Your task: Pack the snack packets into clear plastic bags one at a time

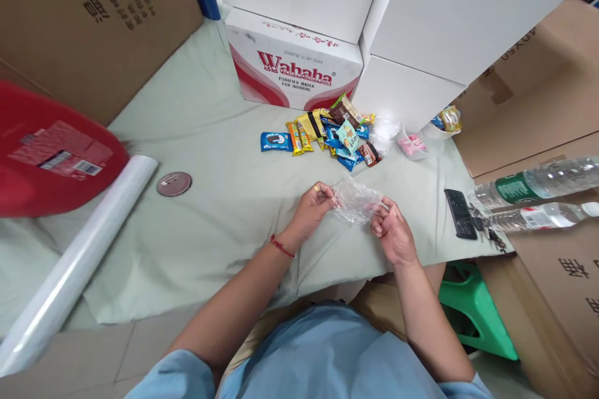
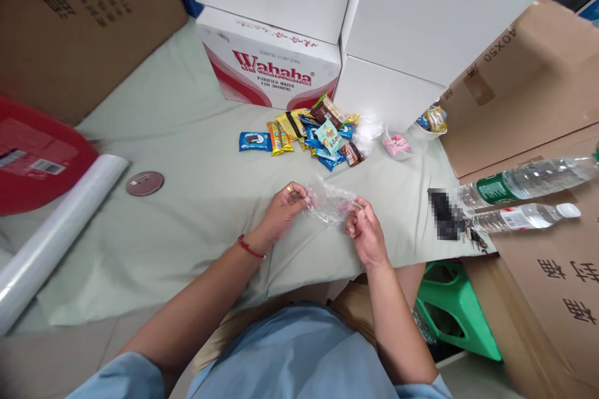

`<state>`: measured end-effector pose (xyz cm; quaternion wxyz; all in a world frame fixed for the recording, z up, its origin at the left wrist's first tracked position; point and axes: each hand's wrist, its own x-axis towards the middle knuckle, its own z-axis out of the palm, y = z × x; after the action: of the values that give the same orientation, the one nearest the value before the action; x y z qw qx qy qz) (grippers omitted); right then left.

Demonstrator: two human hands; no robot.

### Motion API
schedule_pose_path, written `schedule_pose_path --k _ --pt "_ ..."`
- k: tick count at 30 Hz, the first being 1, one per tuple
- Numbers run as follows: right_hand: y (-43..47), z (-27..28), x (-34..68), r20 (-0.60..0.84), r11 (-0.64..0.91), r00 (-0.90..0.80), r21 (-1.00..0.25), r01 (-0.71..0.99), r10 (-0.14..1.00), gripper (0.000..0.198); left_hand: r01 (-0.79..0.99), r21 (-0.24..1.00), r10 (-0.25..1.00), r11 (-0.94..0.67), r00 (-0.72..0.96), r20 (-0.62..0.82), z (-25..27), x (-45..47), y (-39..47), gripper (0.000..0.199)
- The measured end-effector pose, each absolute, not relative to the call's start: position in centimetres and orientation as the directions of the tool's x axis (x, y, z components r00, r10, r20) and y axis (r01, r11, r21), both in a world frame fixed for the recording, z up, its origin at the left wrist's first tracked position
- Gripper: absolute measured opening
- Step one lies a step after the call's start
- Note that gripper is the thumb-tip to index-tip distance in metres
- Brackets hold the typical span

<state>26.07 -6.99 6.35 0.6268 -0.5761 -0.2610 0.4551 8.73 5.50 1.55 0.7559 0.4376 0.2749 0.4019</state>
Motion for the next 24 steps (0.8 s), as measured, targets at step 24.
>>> schedule_pose_path --k 24 --pt "-5.5 5.7 25.9 -0.293 -0.051 0.685 -0.935 -0.350 0.667 0.047 -0.257 0.744 0.588 0.617 0.779 -0.219 2.5 7.9 5.5 0.044"
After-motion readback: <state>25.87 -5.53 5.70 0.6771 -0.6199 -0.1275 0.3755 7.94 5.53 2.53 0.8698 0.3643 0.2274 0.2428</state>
